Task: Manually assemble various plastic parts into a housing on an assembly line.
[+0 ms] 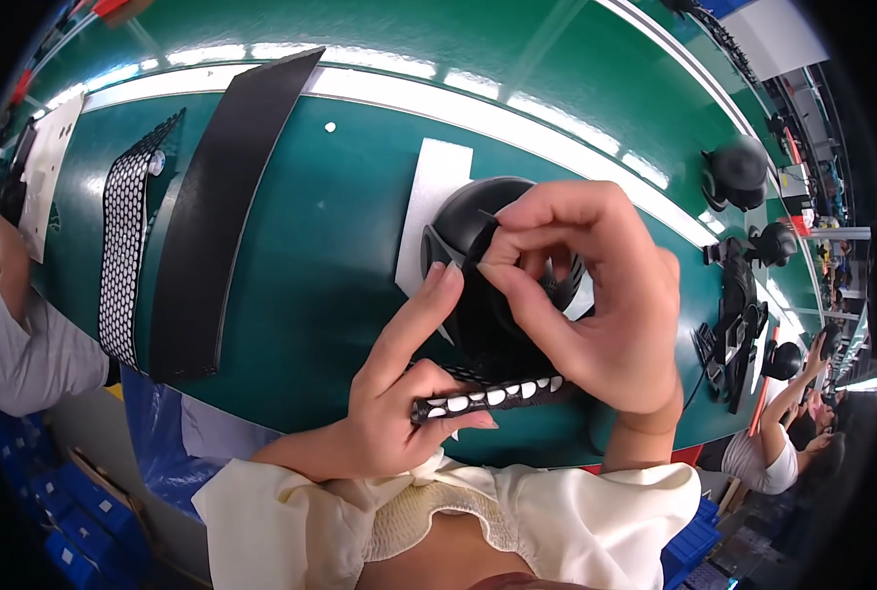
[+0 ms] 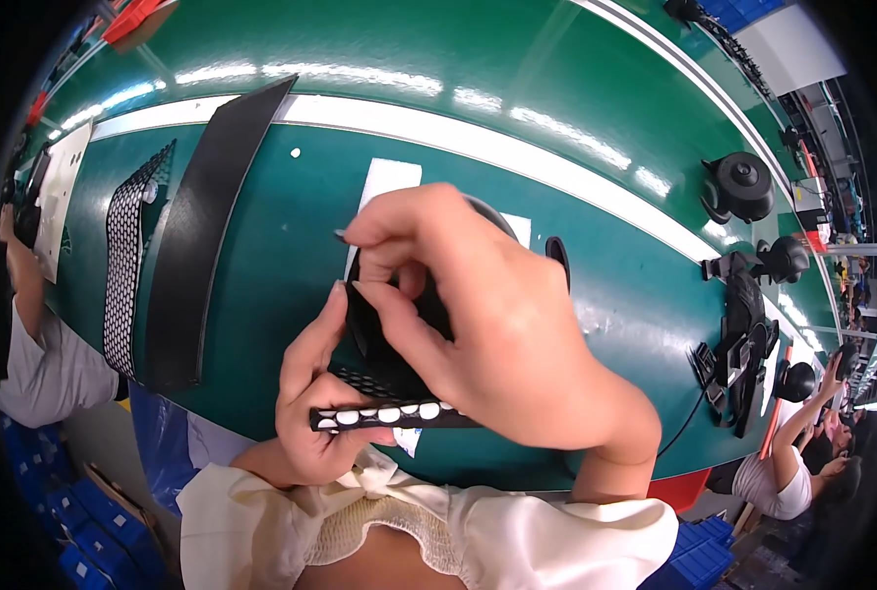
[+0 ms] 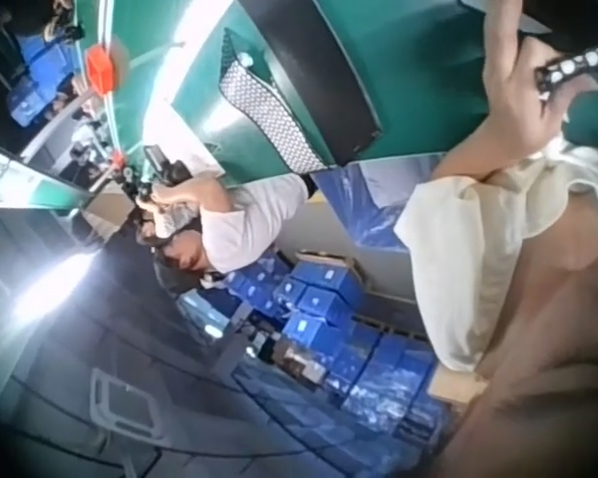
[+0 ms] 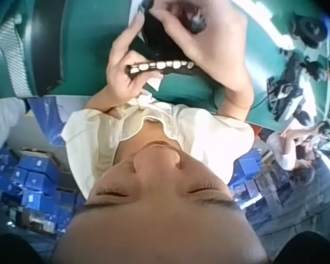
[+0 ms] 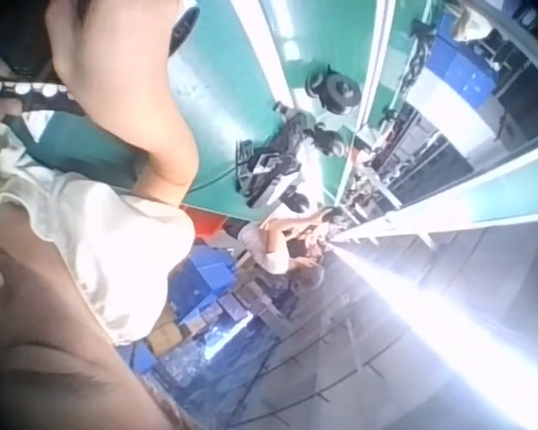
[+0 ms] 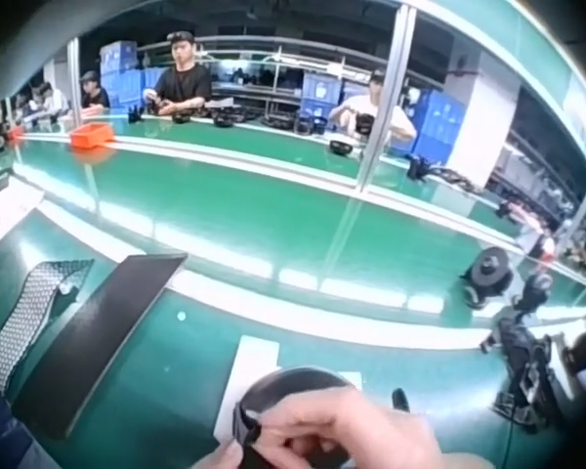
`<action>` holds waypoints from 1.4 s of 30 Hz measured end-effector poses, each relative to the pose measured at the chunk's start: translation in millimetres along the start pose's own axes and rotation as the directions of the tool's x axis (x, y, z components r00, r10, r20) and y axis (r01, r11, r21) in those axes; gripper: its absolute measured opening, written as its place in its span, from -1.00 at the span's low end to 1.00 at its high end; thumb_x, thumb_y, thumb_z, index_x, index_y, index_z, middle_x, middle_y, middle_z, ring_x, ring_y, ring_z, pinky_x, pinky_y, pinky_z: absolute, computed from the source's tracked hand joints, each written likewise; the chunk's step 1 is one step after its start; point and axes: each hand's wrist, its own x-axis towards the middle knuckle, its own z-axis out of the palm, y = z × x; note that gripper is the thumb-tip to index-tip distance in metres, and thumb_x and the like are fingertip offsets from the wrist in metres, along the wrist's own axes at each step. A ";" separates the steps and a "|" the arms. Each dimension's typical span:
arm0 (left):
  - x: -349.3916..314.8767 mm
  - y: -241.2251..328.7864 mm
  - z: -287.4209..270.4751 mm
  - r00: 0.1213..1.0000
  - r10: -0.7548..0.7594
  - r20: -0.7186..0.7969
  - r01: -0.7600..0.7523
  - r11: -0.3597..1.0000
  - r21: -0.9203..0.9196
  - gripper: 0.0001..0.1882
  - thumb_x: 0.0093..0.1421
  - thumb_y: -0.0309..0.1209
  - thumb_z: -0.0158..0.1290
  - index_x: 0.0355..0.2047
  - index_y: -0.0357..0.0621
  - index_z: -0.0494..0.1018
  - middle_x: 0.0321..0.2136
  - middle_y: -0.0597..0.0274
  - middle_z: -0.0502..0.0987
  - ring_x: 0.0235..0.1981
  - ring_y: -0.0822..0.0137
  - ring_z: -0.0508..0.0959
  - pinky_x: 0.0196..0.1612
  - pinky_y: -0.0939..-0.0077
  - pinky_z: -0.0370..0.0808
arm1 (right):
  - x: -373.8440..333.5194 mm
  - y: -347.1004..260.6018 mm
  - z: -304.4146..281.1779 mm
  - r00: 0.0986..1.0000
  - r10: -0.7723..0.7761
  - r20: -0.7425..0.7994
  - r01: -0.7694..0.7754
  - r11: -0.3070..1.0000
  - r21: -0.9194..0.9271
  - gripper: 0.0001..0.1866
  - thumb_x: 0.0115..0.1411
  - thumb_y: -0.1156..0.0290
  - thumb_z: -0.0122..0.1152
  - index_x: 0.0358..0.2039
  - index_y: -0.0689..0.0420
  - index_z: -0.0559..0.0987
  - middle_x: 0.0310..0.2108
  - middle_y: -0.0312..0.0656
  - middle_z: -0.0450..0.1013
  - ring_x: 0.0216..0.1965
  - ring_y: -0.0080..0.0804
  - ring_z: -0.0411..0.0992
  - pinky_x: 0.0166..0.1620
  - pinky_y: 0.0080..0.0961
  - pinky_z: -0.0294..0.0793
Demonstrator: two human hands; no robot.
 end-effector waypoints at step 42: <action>-9.5 -19.2 -12.8 0.996 -0.037 -0.082 0.041 0.998 0.047 -0.67 -0.05 -0.27 0.12 -0.59 -0.35 0.34 0.07 -0.22 -0.07 0.06 -0.10 0.15 0.07 0.29 0.09 | -31.3 42.7 -56.2 0.979 0.194 -0.067 -0.195 0.981 -0.008 -0.91 -0.07 0.63 0.12 -0.50 0.32 0.42 -0.53 -0.22 0.37 -0.49 -0.60 0.31 -0.38 -0.69 0.34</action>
